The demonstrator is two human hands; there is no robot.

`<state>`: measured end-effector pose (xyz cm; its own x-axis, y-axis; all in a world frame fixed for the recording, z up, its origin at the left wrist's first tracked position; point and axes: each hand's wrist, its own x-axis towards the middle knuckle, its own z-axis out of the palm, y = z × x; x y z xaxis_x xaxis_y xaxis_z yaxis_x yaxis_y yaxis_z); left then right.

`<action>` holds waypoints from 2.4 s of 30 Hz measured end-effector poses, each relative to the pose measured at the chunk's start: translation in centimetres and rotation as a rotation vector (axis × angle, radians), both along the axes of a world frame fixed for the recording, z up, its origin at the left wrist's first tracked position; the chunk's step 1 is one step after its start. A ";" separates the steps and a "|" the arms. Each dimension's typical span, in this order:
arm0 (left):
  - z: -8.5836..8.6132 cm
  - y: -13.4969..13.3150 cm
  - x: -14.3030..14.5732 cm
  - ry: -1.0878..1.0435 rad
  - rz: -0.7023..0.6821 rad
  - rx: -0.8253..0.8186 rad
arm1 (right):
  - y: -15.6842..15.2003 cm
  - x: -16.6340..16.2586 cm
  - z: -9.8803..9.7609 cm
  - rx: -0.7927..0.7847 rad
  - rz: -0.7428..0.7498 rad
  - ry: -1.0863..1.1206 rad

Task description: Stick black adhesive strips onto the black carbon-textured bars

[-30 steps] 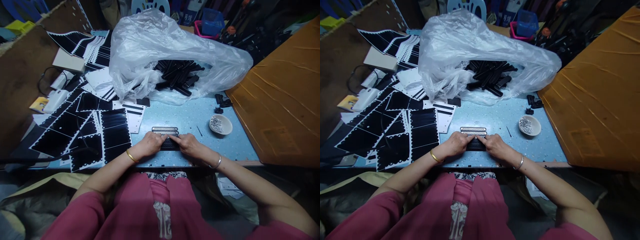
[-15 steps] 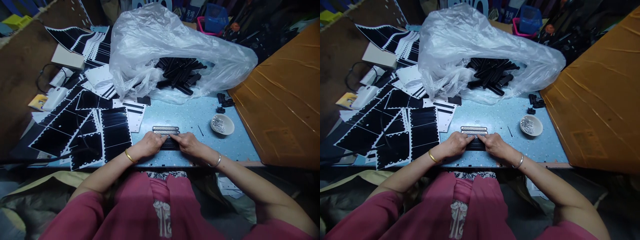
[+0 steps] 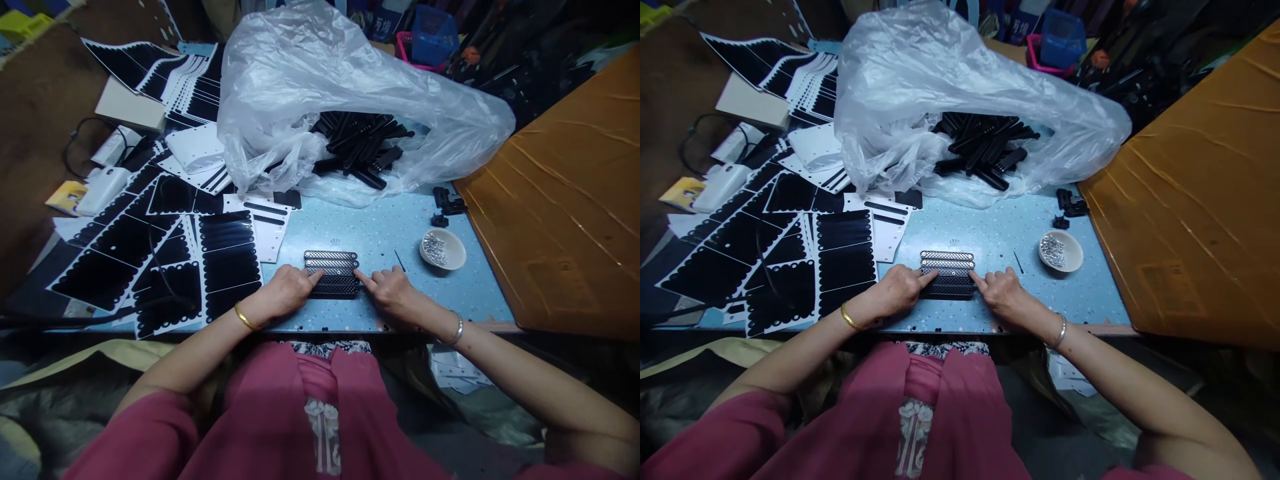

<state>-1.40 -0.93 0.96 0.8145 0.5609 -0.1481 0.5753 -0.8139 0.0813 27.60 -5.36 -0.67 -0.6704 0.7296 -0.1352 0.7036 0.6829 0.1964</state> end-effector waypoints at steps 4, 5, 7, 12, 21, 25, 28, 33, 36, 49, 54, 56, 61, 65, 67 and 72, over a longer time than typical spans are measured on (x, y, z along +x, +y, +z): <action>-0.1 -0.3 -0.7 -0.010 0.015 0.024 | 0.2 -0.4 0.2 -0.044 0.054 -0.004; -0.1 -0.4 -0.9 -0.010 0.015 0.030 | 0.3 -0.5 0.4 -0.045 0.075 -0.016; 0.0 -0.5 -1.2 0.003 0.021 0.040 | 0.6 -0.6 1.0 -0.027 0.117 -0.066; 0.0 -1.0 -2.3 0.012 0.043 0.082 | 1.6 -0.6 2.4 -0.004 0.233 -0.153; -0.5 -1.1 -3.3 0.005 0.067 0.111 | 1.2 0.0 0.6 0.051 0.243 -0.123; -0.5 -0.8 -3.4 0.017 0.076 0.154 | 1.0 0.0 0.7 0.036 0.240 -0.100; -0.6 -0.7 -3.3 0.029 0.072 0.164 | 1.1 0.0 0.9 0.028 0.243 -0.098; -1.5 -1.0 -3.1 0.053 0.067 0.145 | 1.1 -0.2 0.8 0.002 0.232 -0.069; -2.4 -1.7 -3.6 0.036 0.067 0.130 | 0.9 -0.1 0.8 0.001 0.224 -0.085; -2.2 -0.7 -3.4 -0.060 0.121 0.031 | 1.2 -0.4 0.2 0.017 0.183 -0.044; -1.7 -0.9 -3.2 0.044 0.037 0.100 | 1.6 0.0 -0.2 -0.129 0.141 0.089; -1.6 -0.8 -3.0 0.021 0.045 0.089 | 2.0 0.3 -0.4 -0.236 0.090 0.206; -1.7 -0.5 -2.5 -0.075 0.087 0.087 | 2.8 0.9 -0.3 -0.368 -0.019 0.339; -1.8 -0.5 -2.5 -0.073 0.077 0.076 | 2.4 0.5 0.2 -0.276 0.050 0.196; -1.8 -0.5 -2.6 -0.052 0.058 0.055 | 2.0 0.0 0.6 -0.162 0.119 0.067; -1.5 -0.4 -2.4 0.032 0.036 0.044 | 1.9 -0.8 1.6 -0.020 0.275 -0.161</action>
